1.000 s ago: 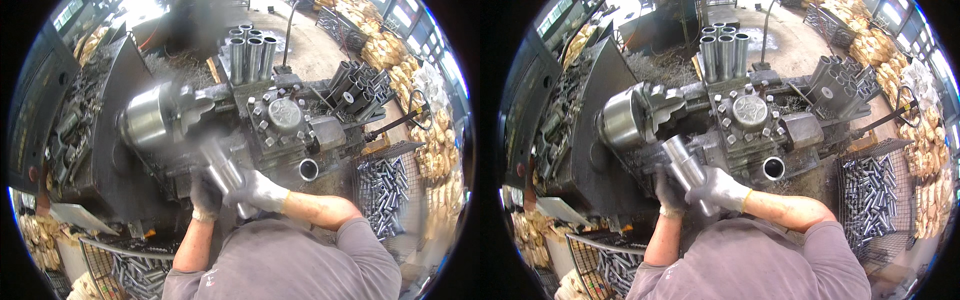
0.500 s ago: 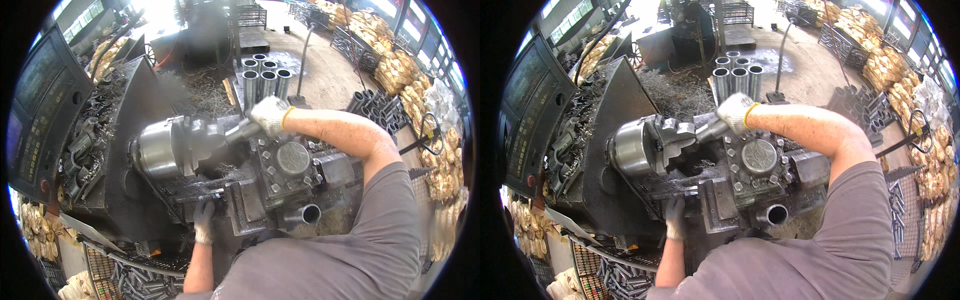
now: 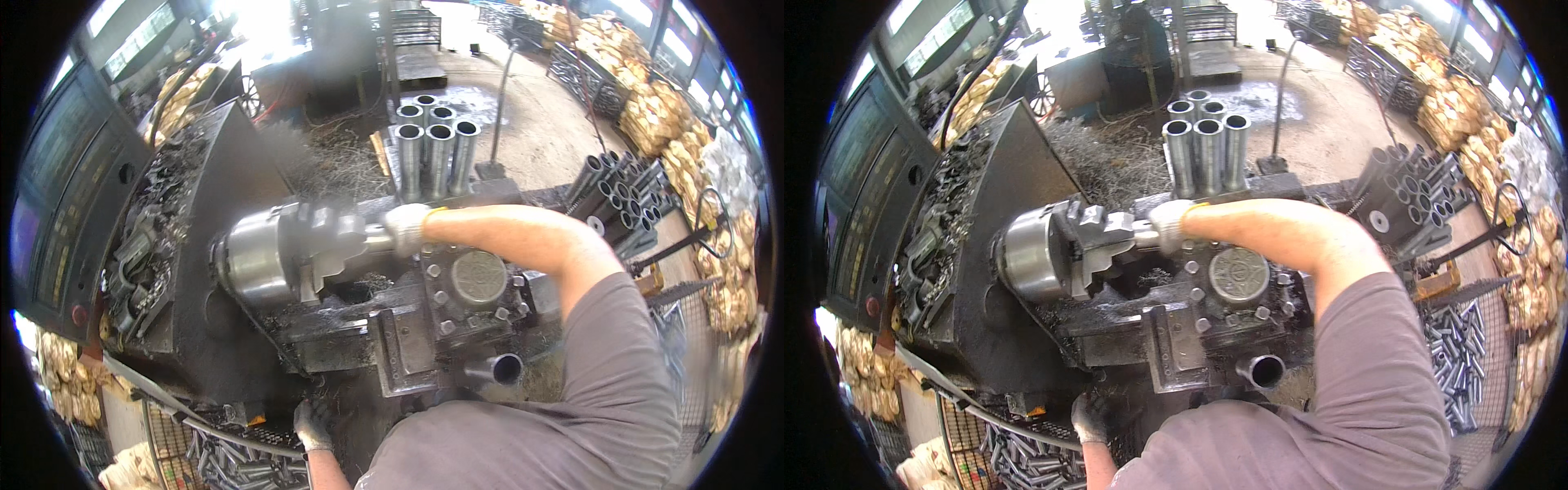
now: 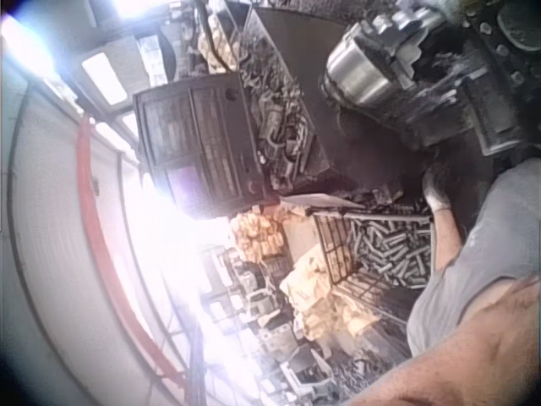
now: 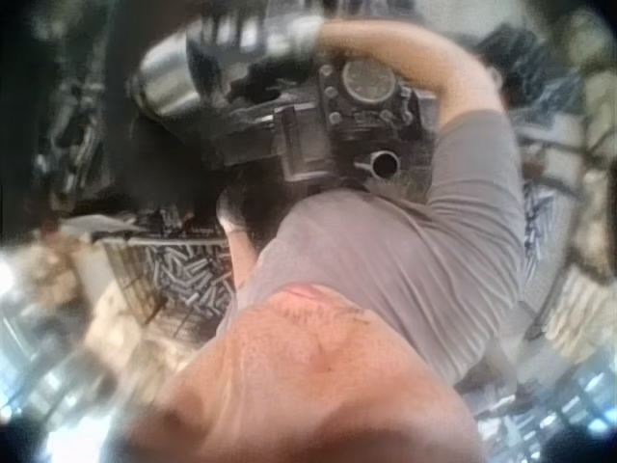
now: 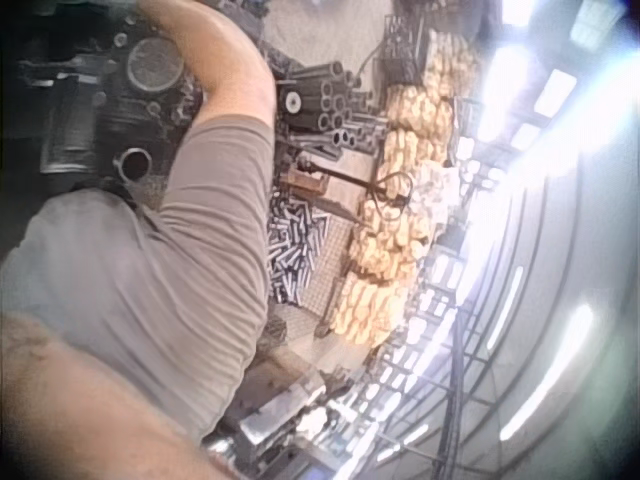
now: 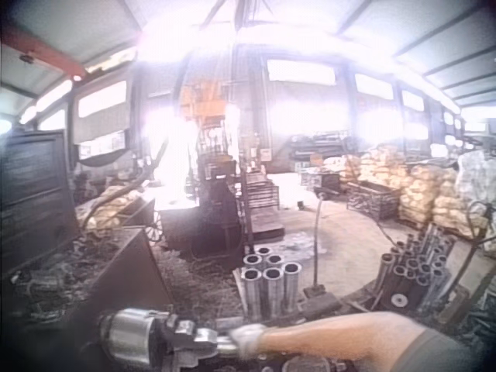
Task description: The person repeatedly loads cylindrical metal parts into a lathe, operates the machine to machine the parts, and then removes the finished pieces, placing them into a wire basket. The cycle of loading, machining, and unloading continues throughout the clip.
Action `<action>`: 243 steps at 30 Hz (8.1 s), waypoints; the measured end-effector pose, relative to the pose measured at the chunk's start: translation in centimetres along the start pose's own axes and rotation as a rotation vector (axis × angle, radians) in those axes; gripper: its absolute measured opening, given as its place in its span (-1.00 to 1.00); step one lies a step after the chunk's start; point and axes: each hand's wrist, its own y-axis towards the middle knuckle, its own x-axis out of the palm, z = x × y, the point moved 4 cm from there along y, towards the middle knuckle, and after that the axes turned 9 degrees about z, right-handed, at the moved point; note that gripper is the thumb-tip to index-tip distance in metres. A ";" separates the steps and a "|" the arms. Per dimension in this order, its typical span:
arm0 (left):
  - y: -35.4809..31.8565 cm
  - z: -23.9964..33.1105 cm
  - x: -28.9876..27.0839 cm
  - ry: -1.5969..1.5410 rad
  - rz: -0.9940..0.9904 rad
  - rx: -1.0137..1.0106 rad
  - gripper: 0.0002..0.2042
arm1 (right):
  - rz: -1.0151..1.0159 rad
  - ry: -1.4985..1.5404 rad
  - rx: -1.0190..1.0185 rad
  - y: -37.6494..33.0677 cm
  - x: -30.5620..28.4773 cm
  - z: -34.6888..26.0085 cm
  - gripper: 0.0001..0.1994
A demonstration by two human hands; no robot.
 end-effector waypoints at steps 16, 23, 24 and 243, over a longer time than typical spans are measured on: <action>-1.2 9.7 -6.7 -0.399 0.340 0.072 -0.56 | 0.049 0.398 -0.083 2.8 -0.2 -0.4 -0.44; 1.4 11.1 -9.1 -0.219 0.246 0.057 -0.59 | -0.113 0.505 0.077 1.3 -1.6 -1.7 -0.38; 2.4 10.7 -9.5 -0.145 0.314 0.168 -0.62 | -0.117 0.521 0.078 0.9 -1.7 -2.1 -0.35; -98.2 -32.0 -51.7 -0.475 2.213 1.116 -0.30 | -1.160 0.257 -2.782 -119.6 30.1 -85.3 -0.28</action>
